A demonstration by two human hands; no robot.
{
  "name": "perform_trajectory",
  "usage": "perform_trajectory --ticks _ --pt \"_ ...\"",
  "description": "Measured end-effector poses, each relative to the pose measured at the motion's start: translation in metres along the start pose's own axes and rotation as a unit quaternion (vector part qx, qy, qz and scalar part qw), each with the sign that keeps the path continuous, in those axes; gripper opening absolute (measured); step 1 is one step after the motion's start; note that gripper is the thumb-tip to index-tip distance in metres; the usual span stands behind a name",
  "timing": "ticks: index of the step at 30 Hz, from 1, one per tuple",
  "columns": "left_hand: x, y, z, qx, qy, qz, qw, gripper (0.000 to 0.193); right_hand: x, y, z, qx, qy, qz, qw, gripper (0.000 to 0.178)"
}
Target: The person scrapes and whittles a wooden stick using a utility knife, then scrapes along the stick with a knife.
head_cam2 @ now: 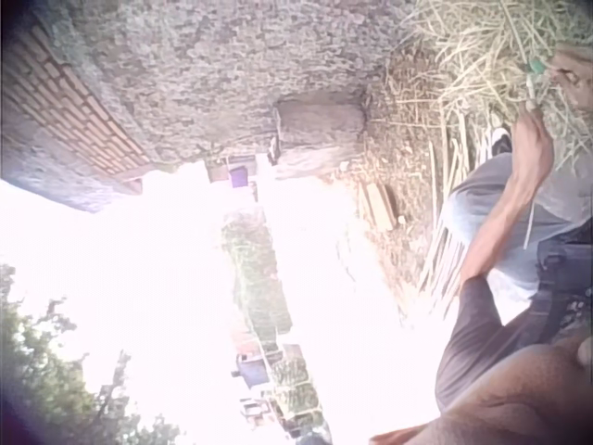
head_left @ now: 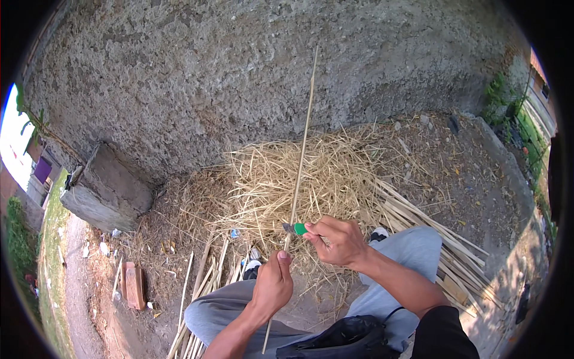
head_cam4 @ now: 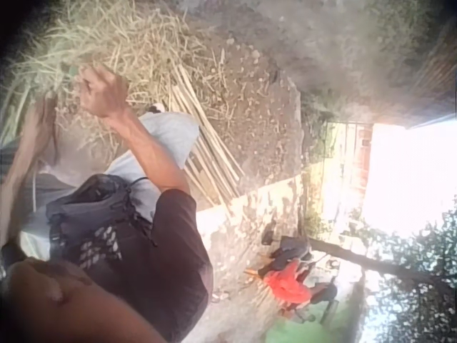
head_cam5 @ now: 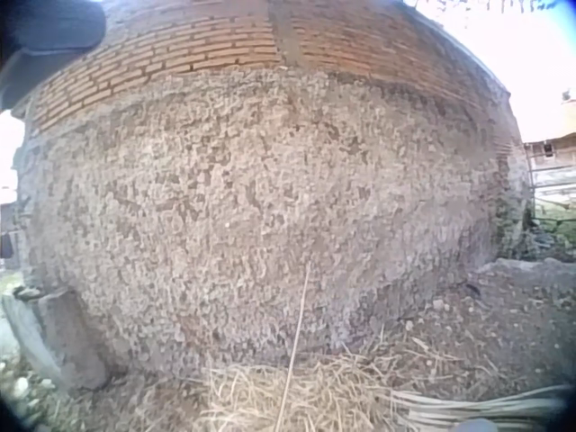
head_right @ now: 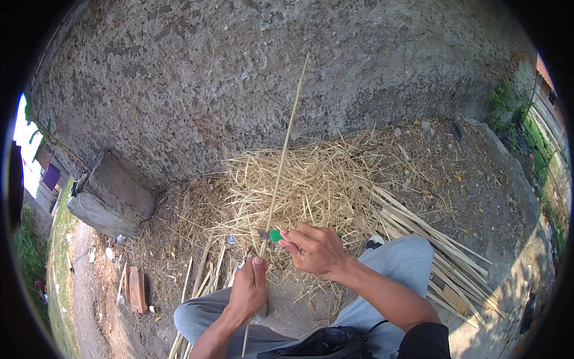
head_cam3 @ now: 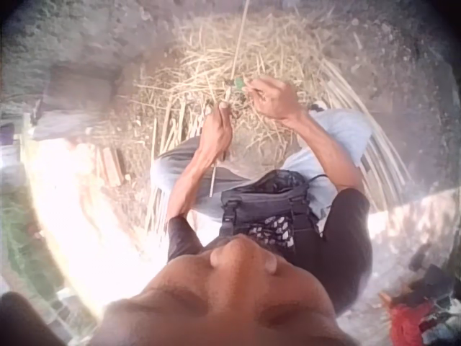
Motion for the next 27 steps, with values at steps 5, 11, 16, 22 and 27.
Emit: perform_trajectory --ticks 5,11,16,22,27 --pt "0.002 0.024 0.039 0.073 0.002 0.037 0.997 0.041 -0.065 -0.032 -0.020 -0.060 0.126 0.045 0.989 0.013" --pt "0.021 0.011 0.029 0.021 0.019 0.029 0.999 0.040 -0.068 -0.040 -0.004 -0.079 0.165 -0.027 0.983 0.016" --pt "0.030 0.011 0.021 0.031 -0.017 0.050 0.998 0.040 -0.032 -0.026 0.009 -0.007 0.116 -0.050 0.992 0.015" --pt "0.025 0.009 0.029 0.030 0.011 0.035 0.999 0.039 -0.018 -0.020 -0.002 0.003 0.063 -0.005 0.998 0.013" --pt "0.028 0.011 0.031 0.021 0.032 -0.006 0.999 0.039 -0.041 -0.020 -0.005 -0.003 0.116 -0.009 0.993 0.014"
Point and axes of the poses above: each hand's wrist, its own z-axis away from the middle knuckle, its own y-axis out of the palm, x = y × z, the point moved 5 cm from there along -z, towards the middle knuckle
